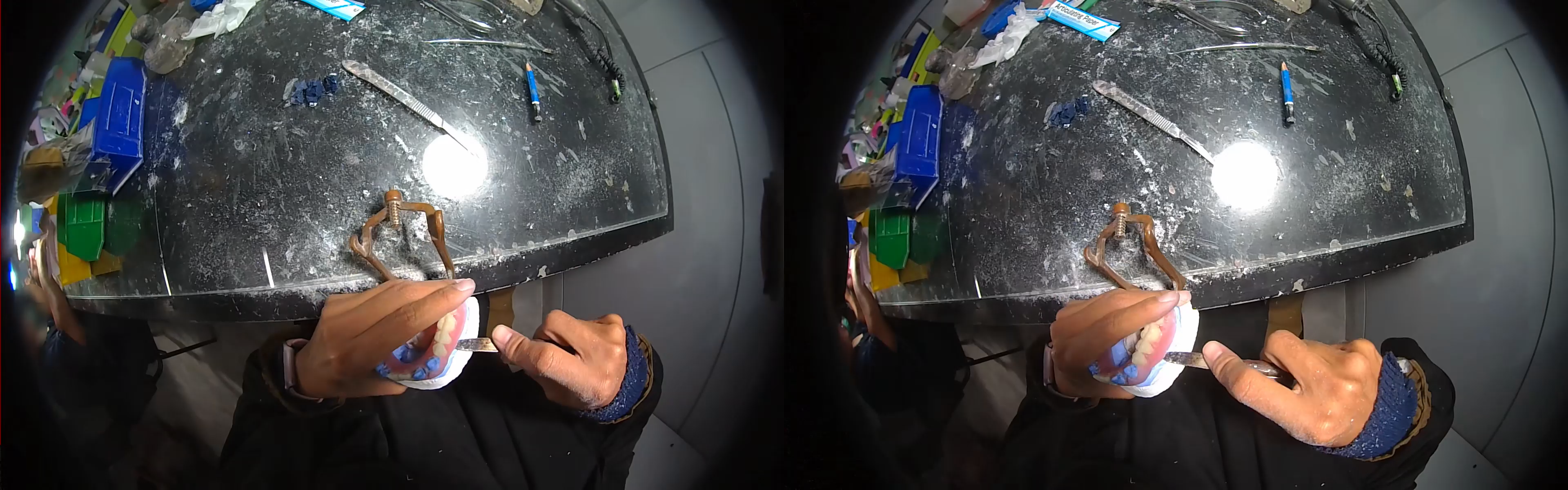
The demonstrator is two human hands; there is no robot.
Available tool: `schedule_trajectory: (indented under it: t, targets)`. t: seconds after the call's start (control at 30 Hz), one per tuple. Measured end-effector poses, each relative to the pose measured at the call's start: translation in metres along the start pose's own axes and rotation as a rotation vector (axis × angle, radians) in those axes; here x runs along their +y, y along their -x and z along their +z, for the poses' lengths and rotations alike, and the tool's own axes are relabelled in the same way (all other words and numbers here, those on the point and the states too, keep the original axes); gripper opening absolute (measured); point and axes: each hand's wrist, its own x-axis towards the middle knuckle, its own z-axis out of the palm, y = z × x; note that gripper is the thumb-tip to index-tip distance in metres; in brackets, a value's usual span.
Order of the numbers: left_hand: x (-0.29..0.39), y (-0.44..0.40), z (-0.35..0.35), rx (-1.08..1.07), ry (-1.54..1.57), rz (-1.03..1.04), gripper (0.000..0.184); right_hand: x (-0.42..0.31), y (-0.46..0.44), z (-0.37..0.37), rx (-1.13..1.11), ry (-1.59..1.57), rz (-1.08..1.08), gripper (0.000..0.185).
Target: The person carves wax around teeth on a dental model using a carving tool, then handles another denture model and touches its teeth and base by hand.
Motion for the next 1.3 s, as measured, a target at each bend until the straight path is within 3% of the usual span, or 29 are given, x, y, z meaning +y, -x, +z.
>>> schedule_trajectory:
  t: [0.17, 0.3, 0.4, 0.5, 0.83, 1.13, 1.3]
  targets:
    - [0.003, -0.001, -0.005, -0.059, 0.019, -0.038, 0.079, -0.001, 0.002, 0.005, 0.013, -0.156, 0.080, 0.021]
    - [0.004, -0.005, -0.005, -0.049, -0.011, -0.049, 0.078, 0.000, -0.002, -0.007, -0.018, -0.030, 0.037, 0.021]
    - [0.014, -0.017, -0.001, 0.052, -0.071, -0.135, 0.050, 0.003, 0.000, -0.020, 0.048, 0.109, -0.029, 0.021]
    - [0.011, -0.019, -0.002, 0.000, -0.100, -0.121, 0.070, -0.002, -0.003, -0.022, 0.128, 0.149, -0.055, 0.022]
    - [0.016, -0.030, 0.007, 0.152, -0.097, -0.186, 0.050, -0.004, -0.007, -0.015, 0.133, 0.218, -0.053, 0.027]
    - [0.013, -0.029, 0.010, 0.169, -0.102, -0.164, 0.051, 0.001, -0.010, -0.009, 0.206, 0.271, -0.102, 0.030]
    - [0.008, -0.027, 0.011, 0.179, -0.143, -0.092, 0.051, 0.000, -0.006, -0.004, 0.135, 0.079, -0.045, 0.034]
